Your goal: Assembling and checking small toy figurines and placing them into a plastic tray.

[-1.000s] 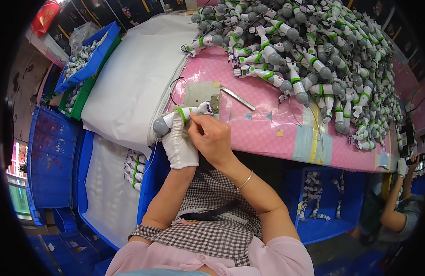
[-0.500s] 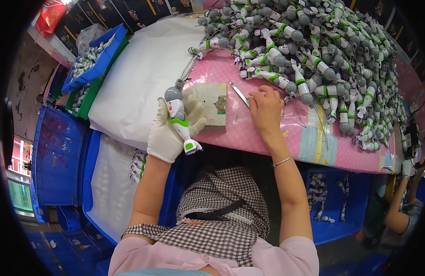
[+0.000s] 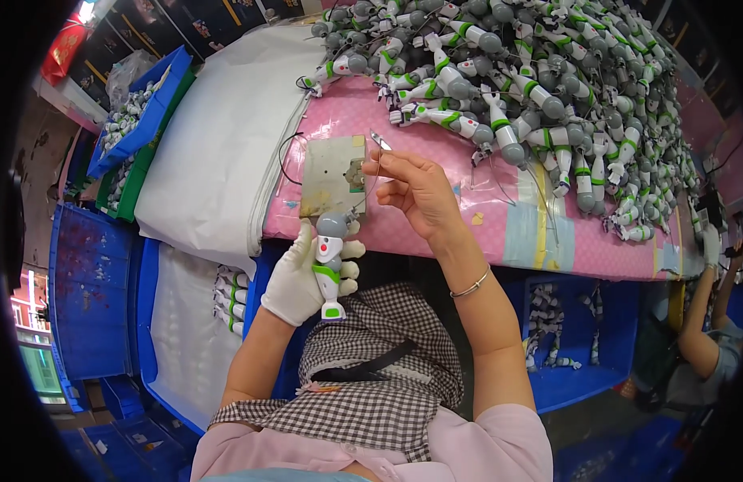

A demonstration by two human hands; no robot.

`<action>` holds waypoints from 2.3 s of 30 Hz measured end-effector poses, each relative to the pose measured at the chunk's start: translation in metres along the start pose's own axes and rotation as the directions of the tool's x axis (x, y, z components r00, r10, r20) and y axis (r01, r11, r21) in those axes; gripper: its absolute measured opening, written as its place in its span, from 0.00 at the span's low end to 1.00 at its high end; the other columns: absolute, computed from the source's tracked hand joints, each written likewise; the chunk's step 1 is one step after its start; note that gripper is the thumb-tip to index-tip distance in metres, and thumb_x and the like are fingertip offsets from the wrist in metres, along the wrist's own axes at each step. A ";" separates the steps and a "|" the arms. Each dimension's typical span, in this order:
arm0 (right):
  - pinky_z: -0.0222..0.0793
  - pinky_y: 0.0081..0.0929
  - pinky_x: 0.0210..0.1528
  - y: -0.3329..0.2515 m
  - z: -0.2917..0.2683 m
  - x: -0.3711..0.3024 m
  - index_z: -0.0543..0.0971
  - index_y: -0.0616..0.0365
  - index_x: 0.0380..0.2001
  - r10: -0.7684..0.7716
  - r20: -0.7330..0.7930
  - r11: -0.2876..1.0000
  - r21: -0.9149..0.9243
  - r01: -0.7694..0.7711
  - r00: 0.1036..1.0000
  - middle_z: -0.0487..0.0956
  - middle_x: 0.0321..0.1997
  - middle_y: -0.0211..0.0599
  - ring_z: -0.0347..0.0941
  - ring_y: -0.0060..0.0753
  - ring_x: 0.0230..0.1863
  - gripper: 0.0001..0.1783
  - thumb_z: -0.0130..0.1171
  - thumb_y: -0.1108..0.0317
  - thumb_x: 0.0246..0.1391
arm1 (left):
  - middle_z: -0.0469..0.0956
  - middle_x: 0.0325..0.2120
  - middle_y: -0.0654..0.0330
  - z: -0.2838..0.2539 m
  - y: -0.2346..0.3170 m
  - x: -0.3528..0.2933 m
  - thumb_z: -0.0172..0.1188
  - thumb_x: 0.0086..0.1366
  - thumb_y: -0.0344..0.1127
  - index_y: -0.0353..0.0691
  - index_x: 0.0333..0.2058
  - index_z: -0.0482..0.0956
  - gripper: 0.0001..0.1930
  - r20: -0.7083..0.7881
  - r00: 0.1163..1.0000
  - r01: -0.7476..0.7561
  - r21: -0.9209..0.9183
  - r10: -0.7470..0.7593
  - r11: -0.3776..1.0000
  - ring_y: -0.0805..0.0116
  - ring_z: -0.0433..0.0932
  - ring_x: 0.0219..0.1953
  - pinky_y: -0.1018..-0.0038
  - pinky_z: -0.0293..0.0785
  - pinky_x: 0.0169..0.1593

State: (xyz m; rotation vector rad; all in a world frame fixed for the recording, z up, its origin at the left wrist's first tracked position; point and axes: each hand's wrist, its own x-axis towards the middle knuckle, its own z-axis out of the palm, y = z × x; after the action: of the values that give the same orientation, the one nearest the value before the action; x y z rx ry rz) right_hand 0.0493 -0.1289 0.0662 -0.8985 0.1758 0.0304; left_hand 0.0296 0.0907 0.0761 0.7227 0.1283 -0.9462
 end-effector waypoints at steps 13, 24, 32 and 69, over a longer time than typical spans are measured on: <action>0.62 0.17 0.23 0.017 -0.011 0.030 0.79 0.64 0.28 -0.241 0.204 0.457 -0.839 0.296 0.949 0.74 0.24 0.28 0.67 0.16 0.21 0.10 0.53 0.68 0.52 | 0.74 0.32 0.59 -0.001 0.006 0.008 0.57 0.63 0.43 0.36 0.43 0.69 0.17 -0.036 0.990 -0.110 0.444 0.140 0.890 0.70 0.76 0.30 0.74 0.74 0.34; 0.53 0.15 0.18 -0.006 -0.018 0.052 0.76 0.59 0.21 0.312 0.178 0.682 -0.725 -0.090 0.933 0.74 0.19 0.26 0.62 0.13 0.18 0.12 0.50 0.64 0.51 | 0.76 0.36 0.58 0.000 0.020 0.024 0.56 0.64 0.44 0.36 0.45 0.69 0.19 -0.089 0.972 -0.191 0.225 0.215 0.956 0.62 0.79 0.38 0.65 0.77 0.45; 0.55 0.14 0.18 -0.013 -0.007 0.048 0.77 0.59 0.21 0.149 0.156 0.579 -0.814 0.042 0.977 0.74 0.19 0.25 0.62 0.12 0.17 0.12 0.52 0.63 0.50 | 0.76 0.34 0.58 0.004 0.020 0.026 0.56 0.64 0.42 0.36 0.42 0.71 0.15 -0.103 0.961 -0.232 0.207 0.257 0.951 0.66 0.78 0.33 0.70 0.78 0.41; 0.60 0.19 0.28 -0.104 -0.126 0.346 0.70 0.74 0.45 0.020 0.224 0.929 -0.363 0.064 0.974 0.74 0.36 0.37 0.60 0.22 0.25 0.18 0.47 0.67 0.60 | 0.75 0.30 0.63 -0.257 -0.099 -0.411 0.56 0.50 0.32 0.51 0.28 0.77 0.06 -0.507 0.858 0.416 0.588 0.085 -0.694 0.63 0.77 0.38 0.62 0.67 0.44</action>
State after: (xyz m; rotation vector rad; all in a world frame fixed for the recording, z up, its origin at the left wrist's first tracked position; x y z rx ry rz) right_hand 0.3827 -0.3084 0.0133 -1.2653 -0.0554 0.1479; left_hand -0.2402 0.4980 -0.0044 3.0798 -0.6162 -1.2052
